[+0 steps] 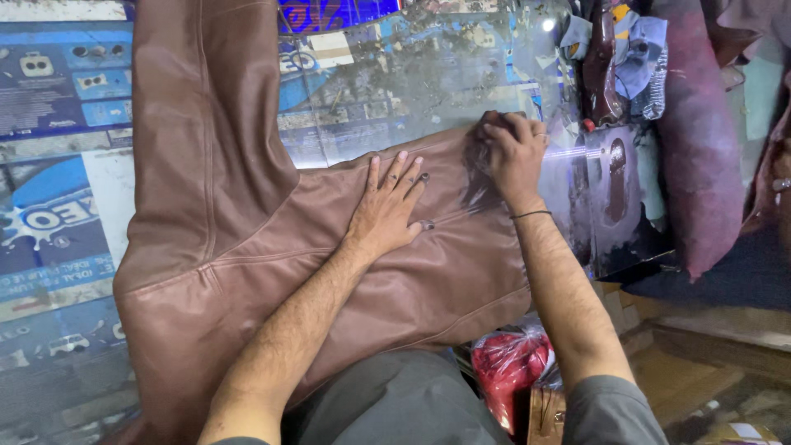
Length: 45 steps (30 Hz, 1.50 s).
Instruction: The person lays a brown leather jacket on a work table and rubs dark dye into its collar and shoulder areas using a small sponge, wetting the sponge from a dye bottle and working the liquid along the edges and seams, repositioning the jacket to treat different sections.
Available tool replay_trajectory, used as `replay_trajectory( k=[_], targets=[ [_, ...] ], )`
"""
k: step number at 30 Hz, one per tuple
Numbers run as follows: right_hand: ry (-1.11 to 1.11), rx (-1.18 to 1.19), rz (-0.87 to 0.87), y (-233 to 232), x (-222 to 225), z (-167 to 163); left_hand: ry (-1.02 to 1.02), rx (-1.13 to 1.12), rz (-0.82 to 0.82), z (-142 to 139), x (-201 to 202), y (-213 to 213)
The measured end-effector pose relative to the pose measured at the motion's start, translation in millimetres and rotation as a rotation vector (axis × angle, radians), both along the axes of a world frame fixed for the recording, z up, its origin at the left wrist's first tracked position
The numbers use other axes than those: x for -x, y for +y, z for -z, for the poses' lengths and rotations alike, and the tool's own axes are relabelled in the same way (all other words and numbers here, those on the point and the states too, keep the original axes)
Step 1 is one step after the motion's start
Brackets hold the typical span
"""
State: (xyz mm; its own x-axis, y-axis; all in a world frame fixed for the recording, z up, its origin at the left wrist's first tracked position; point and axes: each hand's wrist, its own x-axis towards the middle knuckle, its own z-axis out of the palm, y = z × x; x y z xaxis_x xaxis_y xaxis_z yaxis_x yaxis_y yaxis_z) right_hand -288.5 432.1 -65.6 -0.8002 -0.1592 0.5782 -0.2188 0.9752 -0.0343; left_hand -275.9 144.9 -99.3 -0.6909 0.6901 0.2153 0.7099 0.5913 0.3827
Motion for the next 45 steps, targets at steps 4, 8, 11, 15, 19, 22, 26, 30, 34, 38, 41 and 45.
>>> replay_trajectory(
  k=[4,8,11,15,19,22,26,30,34,38,41,45],
  targets=[
    [-0.115,-0.134,-0.082,1.1,0.1,-3.8,0.009,0.002,0.000,-1.7,-1.1,-0.4],
    [-0.104,-0.167,-0.009,5.6,-13.6,-4.9,0.009,-0.004,-0.006,-1.8,-1.2,0.0],
    [-0.127,-0.121,0.055,7.8,-31.1,-2.9,-0.003,0.029,-0.003,-0.9,-1.0,0.6],
    [-0.028,-0.013,0.249,3.4,-65.5,2.7,0.017,-0.009,-0.008,0.1,-1.8,1.4],
    [-0.167,-0.123,0.136,-8.1,-100.6,8.5,0.008,0.003,0.001,0.3,-2.9,2.3],
    [-0.122,0.021,0.289,-13.4,-112.9,11.9,0.004,0.005,0.008,0.6,-3.5,3.3],
    [-0.075,0.011,0.112,-11.8,-108.1,18.6,0.005,-0.023,0.004,1.2,-4.8,5.2],
    [-0.003,0.050,0.283,-2.9,-90.3,22.5,0.013,-0.006,0.007,0.6,-7.2,5.9],
    [-0.042,-0.066,-0.033,5.9,-62.9,16.0,0.033,0.001,0.008,-0.7,-7.7,6.2],
    [-0.010,-0.032,-0.055,16.7,-34.6,3.3,0.024,0.029,0.006,-1.1,-6.4,7.6],
    [-0.054,-0.075,-0.115,29.3,-21.2,-4.0,0.021,0.019,0.006,-1.2,-6.6,9.0],
    [-0.003,0.024,-0.055,44.6,-18.1,-11.6,0.009,0.022,0.003,-2.6,-8.4,10.5]
  ],
)
